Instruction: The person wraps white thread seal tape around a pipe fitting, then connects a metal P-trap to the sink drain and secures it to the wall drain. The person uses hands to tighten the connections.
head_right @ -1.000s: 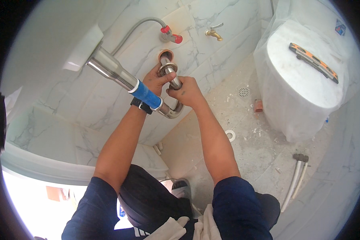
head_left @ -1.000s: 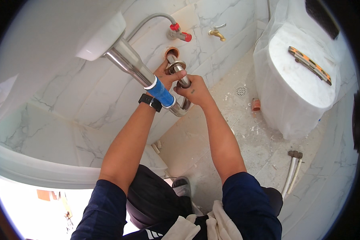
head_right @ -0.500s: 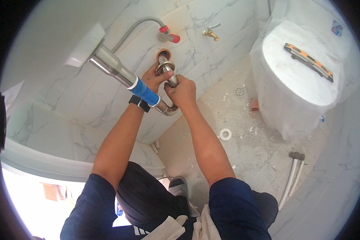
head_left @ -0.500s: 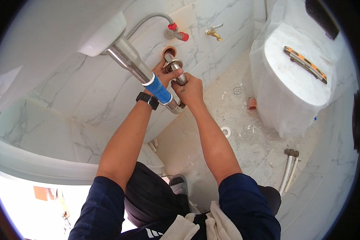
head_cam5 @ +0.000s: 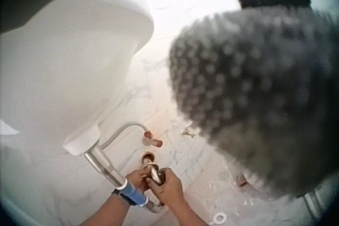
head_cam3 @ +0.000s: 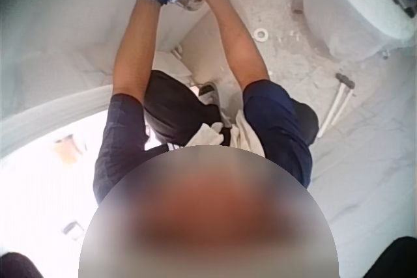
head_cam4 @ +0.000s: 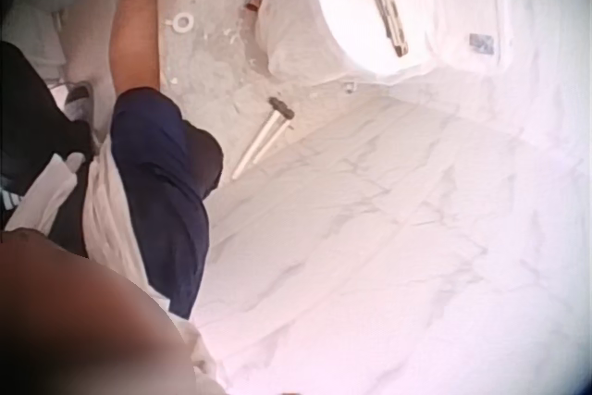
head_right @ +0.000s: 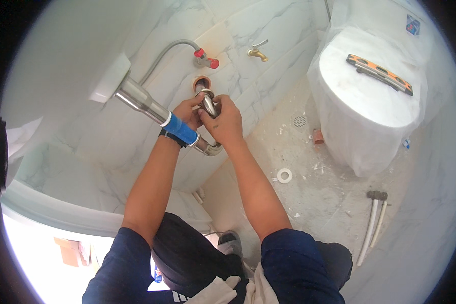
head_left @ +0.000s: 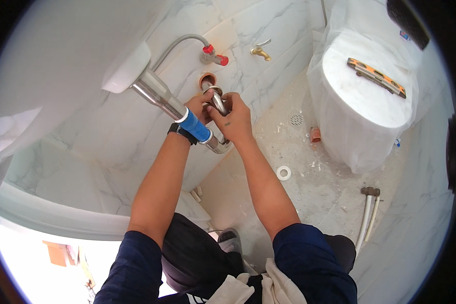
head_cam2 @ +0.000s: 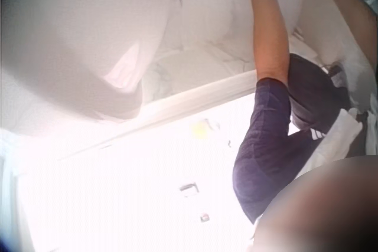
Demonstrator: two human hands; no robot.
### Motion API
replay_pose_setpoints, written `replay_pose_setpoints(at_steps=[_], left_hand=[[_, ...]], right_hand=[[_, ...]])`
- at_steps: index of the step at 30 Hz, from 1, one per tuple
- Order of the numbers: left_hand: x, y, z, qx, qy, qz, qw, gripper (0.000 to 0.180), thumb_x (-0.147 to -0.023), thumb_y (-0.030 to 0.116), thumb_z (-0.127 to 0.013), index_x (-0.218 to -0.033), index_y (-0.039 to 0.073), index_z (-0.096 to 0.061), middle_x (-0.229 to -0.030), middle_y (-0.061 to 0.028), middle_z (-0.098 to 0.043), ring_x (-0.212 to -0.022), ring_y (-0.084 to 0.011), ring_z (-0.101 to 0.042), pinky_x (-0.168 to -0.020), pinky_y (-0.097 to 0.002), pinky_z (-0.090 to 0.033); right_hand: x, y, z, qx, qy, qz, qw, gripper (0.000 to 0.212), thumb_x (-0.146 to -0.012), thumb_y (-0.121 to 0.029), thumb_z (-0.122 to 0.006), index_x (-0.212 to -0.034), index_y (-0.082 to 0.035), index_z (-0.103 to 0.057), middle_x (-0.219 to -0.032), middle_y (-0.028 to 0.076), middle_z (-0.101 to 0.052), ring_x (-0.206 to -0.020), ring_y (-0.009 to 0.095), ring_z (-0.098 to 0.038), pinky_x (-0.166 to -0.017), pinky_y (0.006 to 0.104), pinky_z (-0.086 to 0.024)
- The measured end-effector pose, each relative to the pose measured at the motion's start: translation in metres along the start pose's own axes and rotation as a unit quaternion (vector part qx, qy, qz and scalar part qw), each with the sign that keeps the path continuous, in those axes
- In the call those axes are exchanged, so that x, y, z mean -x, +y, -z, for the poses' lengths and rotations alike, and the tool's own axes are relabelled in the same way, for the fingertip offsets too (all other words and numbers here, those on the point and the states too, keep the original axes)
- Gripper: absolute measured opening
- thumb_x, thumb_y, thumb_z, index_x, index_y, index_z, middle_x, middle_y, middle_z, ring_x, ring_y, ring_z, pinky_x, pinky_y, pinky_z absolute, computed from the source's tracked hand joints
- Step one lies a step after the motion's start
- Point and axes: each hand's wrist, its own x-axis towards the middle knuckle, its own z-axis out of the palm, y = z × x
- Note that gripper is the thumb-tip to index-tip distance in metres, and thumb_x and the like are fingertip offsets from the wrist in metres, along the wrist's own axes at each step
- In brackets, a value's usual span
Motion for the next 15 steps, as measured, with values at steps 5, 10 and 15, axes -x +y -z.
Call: replay_pose_setpoints(at_steps=[5, 10, 15], left_hand=[[-0.028, 0.013, 0.013, 0.080, -0.058, 0.014, 0.995, 0.031, -0.104, 0.030, -0.059, -0.118, 0.003, -0.062, -0.106, -0.0129, -0.068, -0.100, -0.0253, -0.068, -0.093, -0.0418, -0.055], [-0.053, 0.029, 0.012, 0.108, -0.053, 0.008, 0.993, 0.027, -0.106, 0.029, -0.056, -0.117, 0.005, -0.063, -0.103, -0.0112, -0.069, -0.095, -0.0258, -0.069, -0.087, -0.0429, -0.058], [-0.047, 0.039, -0.005, -0.016, 0.029, 0.032, 0.999, 0.026, -0.107, 0.032, -0.054, -0.118, 0.010, -0.062, -0.111, -0.0091, -0.066, -0.102, -0.0253, -0.067, -0.086, -0.0503, -0.056]], right_hand=[[-0.012, -0.001, -0.007, 0.046, 0.018, 0.061, 0.997, 0.057, -0.078, -0.026, -0.081, -0.125, 0.000, -0.061, -0.109, 0.024, -0.066, -0.100, 0.036, -0.068, -0.087, 0.0427, -0.055], [-0.034, -0.007, -0.006, 0.072, -0.076, 0.017, 0.994, 0.073, -0.076, -0.028, -0.078, -0.142, -0.006, -0.057, -0.115, 0.025, -0.061, -0.107, 0.039, -0.065, -0.093, 0.0435, -0.053], [-0.057, -0.005, -0.004, 0.091, -0.168, -0.012, 0.981, 0.071, -0.072, -0.026, -0.074, -0.139, -0.004, -0.058, -0.116, 0.025, -0.060, -0.108, 0.041, -0.064, -0.093, 0.0431, -0.053]])
